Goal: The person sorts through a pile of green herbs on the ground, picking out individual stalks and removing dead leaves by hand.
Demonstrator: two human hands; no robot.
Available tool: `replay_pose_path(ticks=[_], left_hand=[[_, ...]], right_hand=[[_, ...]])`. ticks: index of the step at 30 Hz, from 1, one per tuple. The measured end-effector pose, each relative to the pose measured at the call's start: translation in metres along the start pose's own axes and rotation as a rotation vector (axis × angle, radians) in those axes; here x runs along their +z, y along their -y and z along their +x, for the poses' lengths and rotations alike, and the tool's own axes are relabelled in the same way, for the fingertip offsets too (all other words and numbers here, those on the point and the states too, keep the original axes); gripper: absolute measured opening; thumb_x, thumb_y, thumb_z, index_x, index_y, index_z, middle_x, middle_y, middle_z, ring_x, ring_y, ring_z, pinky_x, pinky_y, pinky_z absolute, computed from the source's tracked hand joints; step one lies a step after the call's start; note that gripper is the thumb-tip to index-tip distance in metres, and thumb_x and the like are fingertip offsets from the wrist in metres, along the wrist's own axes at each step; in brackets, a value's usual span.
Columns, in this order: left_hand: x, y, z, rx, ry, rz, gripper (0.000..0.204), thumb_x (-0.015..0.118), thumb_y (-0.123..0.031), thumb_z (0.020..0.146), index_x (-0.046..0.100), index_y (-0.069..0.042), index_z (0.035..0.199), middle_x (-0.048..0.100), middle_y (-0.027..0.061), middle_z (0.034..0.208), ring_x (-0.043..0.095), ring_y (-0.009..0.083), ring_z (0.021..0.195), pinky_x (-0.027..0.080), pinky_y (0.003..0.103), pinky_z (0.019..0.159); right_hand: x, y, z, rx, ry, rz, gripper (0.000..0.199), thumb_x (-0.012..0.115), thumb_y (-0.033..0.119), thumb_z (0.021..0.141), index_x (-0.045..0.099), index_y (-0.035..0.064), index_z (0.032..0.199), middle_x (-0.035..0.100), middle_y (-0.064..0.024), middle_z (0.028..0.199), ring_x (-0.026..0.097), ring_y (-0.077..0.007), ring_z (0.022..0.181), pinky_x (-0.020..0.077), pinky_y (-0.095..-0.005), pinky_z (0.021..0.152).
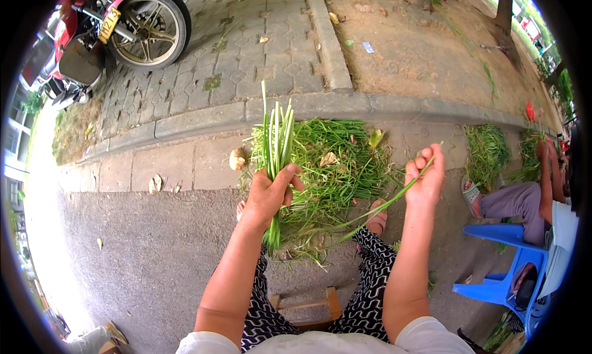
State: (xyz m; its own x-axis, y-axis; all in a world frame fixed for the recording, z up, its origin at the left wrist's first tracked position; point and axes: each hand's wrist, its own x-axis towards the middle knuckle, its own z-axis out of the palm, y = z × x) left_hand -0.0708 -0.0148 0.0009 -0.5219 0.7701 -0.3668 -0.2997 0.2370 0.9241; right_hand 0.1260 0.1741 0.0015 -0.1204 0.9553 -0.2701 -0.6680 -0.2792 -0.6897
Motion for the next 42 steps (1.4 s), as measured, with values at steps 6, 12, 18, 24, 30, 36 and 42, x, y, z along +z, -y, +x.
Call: replay_pose_path(ticks=[6,12,18,24,30,36,42], left_hand=[[0.016,-0.007,-0.021,-0.184,0.331,-0.222,0.027,0.048,-0.027,0.091,0.059,-0.002,0.09,0.056,0.0052,0.062,0.038,0.0082,0.041,0.031,0.021,0.04],[0.03,-0.009,-0.024,-0.198,0.478,-0.242,0.028,0.046,-0.026,0.092,0.058,-0.001,0.09,0.052,0.0065,0.059,0.038,0.0089,0.04,0.029,0.02,0.035],[0.022,-0.005,-0.026,-0.222,0.505,-0.264,0.027,0.047,-0.025,0.091,0.057,0.0,0.092,0.053,0.0057,0.062,0.039,0.008,0.042,0.03,0.02,0.038],[0.03,-0.005,-0.022,-0.233,0.286,-0.212,0.027,0.048,-0.024,0.09,0.057,0.001,0.097,0.055,0.0058,0.067,0.039,0.0085,0.044,0.032,0.021,0.041],[0.027,0.002,-0.018,-0.183,0.221,-0.138,0.028,0.049,-0.024,0.09,0.058,0.001,0.099,0.057,0.0057,0.068,0.039,0.0088,0.044,0.033,0.021,0.042],[0.03,0.005,-0.017,-0.187,0.19,-0.117,0.029,0.049,-0.024,0.09,0.057,0.002,0.1,0.059,0.0071,0.072,0.044,0.0099,0.045,0.036,0.022,0.043],[0.025,0.006,-0.012,-0.168,0.039,-0.269,0.027,0.049,-0.022,0.09,0.055,0.001,0.102,0.063,0.0088,0.084,0.055,0.0125,0.055,0.045,0.024,0.051]], right_hand=[[0.038,-0.057,-0.049,0.455,0.282,-0.408,0.027,0.064,0.034,0.081,0.055,0.0089,0.086,0.054,0.0019,0.066,0.039,-0.0031,0.042,0.027,-0.0188,0.034],[0.047,-0.052,-0.053,0.549,0.531,-0.318,0.035,0.049,0.035,0.089,0.054,0.0053,0.106,0.056,0.0009,0.077,0.038,-0.0024,0.046,0.0263,-0.0173,0.034],[0.045,-0.052,-0.058,0.578,0.672,-0.214,0.03,0.042,0.027,0.092,0.052,0.0067,0.112,0.048,0.0051,0.067,0.034,-0.0012,0.044,0.0256,-0.017,0.034],[0.047,-0.058,-0.059,0.388,0.443,-0.383,0.022,0.051,0.025,0.091,0.057,0.0062,0.102,0.053,0.0014,0.077,0.035,-0.0016,0.042,0.0248,-0.0179,0.035],[0.05,-0.059,-0.061,0.416,0.387,-0.343,0.023,0.053,0.028,0.09,0.057,0.0065,0.095,0.054,0.0,0.078,0.035,-0.0023,0.042,0.0251,-0.0187,0.035],[0.044,-0.057,-0.06,0.363,0.46,-0.473,0.029,0.053,0.033,0.089,0.056,0.0047,0.09,0.054,-0.0024,0.074,0.04,-0.0031,0.045,0.0269,-0.0176,0.036],[0.036,-0.064,-0.056,0.203,0.446,-0.478,0.036,0.052,0.039,0.089,0.057,0.0035,0.091,0.054,-0.0031,0.068,0.049,-0.0081,0.053,0.0396,-0.0249,0.046]])
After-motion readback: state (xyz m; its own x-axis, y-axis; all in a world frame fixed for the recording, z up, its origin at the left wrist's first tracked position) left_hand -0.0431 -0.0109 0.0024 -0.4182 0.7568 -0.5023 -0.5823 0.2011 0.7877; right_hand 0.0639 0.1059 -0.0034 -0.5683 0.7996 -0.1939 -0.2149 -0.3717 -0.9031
